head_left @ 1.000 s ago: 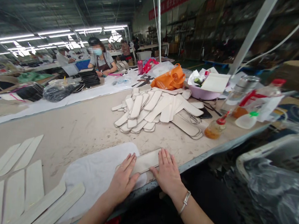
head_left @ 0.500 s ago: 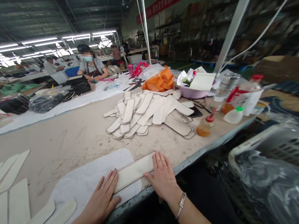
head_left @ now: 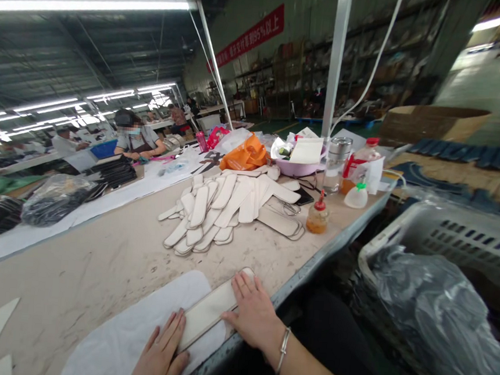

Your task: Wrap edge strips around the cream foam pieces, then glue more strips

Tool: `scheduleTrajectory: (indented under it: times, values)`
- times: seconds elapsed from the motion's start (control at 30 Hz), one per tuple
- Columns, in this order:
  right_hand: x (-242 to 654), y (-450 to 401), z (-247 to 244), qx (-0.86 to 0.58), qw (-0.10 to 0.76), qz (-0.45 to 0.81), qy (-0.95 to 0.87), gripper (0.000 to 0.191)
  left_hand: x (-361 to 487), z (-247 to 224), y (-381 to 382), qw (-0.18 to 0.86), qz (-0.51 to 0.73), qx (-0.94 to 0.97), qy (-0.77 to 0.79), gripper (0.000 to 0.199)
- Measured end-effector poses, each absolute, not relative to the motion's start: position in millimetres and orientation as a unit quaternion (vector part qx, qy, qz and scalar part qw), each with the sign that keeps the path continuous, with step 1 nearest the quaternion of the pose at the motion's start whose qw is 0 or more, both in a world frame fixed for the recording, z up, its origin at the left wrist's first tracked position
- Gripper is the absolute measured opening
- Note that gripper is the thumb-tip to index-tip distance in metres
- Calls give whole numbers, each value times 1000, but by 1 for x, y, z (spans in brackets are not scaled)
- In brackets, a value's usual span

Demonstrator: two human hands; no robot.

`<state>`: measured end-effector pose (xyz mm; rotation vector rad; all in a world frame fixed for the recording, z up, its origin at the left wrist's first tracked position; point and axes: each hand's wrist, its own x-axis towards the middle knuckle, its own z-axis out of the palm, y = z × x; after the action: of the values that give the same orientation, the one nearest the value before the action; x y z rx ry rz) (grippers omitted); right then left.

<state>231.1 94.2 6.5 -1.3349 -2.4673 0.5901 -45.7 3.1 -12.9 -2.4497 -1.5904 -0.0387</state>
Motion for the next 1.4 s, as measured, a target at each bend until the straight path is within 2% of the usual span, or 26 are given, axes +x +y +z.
scheduleTrajectory:
  times: [0.13,0.2,0.3,0.43,0.53,0.73,0.83,0.9,1.1,1.27,1.4]
  values:
    - [251,112,1,-550,131,178,-805,79,-41,4,21,37,-35,-813,-581,40]
    - [256,113,4,-577,145,171,-785,75,-32,14,33,-9,-42,-776,-629,40]
    - [263,110,17,-597,179,184,-760,64,-16,31,49,-100,-26,-701,-706,49]
    - [276,106,34,-602,213,201,-742,54,-5,57,62,-311,-37,-673,-670,24]
    - [285,105,39,-589,230,218,-744,44,-7,85,76,-396,-122,-629,-658,33]
    - [282,103,36,-566,253,241,-747,33,-3,149,164,-301,-271,-600,-690,55]
    - [276,104,33,-554,258,251,-751,30,12,163,230,-149,-265,-598,-742,61]
    - [274,105,32,-549,262,251,-754,28,28,162,269,-85,-250,-594,-760,62]
    - [276,106,32,-534,256,248,-767,22,118,109,315,-66,-182,-709,-678,41]
    - [273,111,29,-521,221,230,-792,23,214,54,291,-82,-121,-821,-552,48]
    - [269,114,23,-510,198,226,-806,29,259,37,277,-58,-78,-842,-531,47]
